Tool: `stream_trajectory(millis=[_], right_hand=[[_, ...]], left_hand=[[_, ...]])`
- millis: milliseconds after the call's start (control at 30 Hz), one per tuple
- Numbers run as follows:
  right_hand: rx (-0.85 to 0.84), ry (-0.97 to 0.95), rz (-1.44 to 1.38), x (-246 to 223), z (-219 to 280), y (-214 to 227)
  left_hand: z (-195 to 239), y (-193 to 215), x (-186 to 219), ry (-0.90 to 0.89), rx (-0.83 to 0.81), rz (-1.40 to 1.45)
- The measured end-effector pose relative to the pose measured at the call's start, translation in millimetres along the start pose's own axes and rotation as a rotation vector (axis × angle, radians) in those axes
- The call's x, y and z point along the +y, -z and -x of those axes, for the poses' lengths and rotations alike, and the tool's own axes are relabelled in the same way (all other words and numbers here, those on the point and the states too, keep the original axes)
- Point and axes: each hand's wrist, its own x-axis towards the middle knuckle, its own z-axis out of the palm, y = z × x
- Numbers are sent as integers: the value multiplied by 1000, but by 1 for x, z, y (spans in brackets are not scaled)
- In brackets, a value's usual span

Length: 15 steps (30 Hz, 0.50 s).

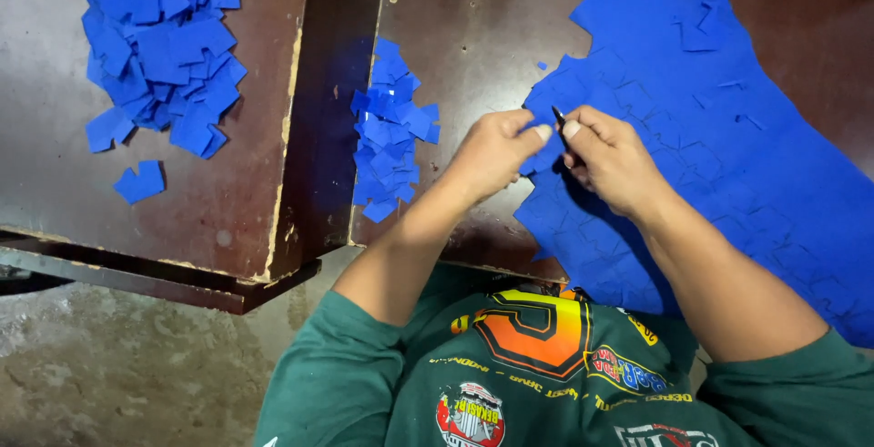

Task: Cutting out small pre-marked shapes from a large blue fabric sheet using a thread nipper on a factory workbench.

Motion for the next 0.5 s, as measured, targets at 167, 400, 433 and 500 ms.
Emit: stream_trajectory(millis=[167,400,433,500], right_hand=[[21,85,-207,-13,-1,-2],[17,226,-486,-12,1,3],[20,232,-486,-13,1,2],[166,180,-357,-14,0,2]], left_hand=[[1,-4,4,-47,131,235],[-25,-55,-9,-104,272,670],[-27,-57,-12,-108,267,668],[-32,-63,-18,-110,332,678]])
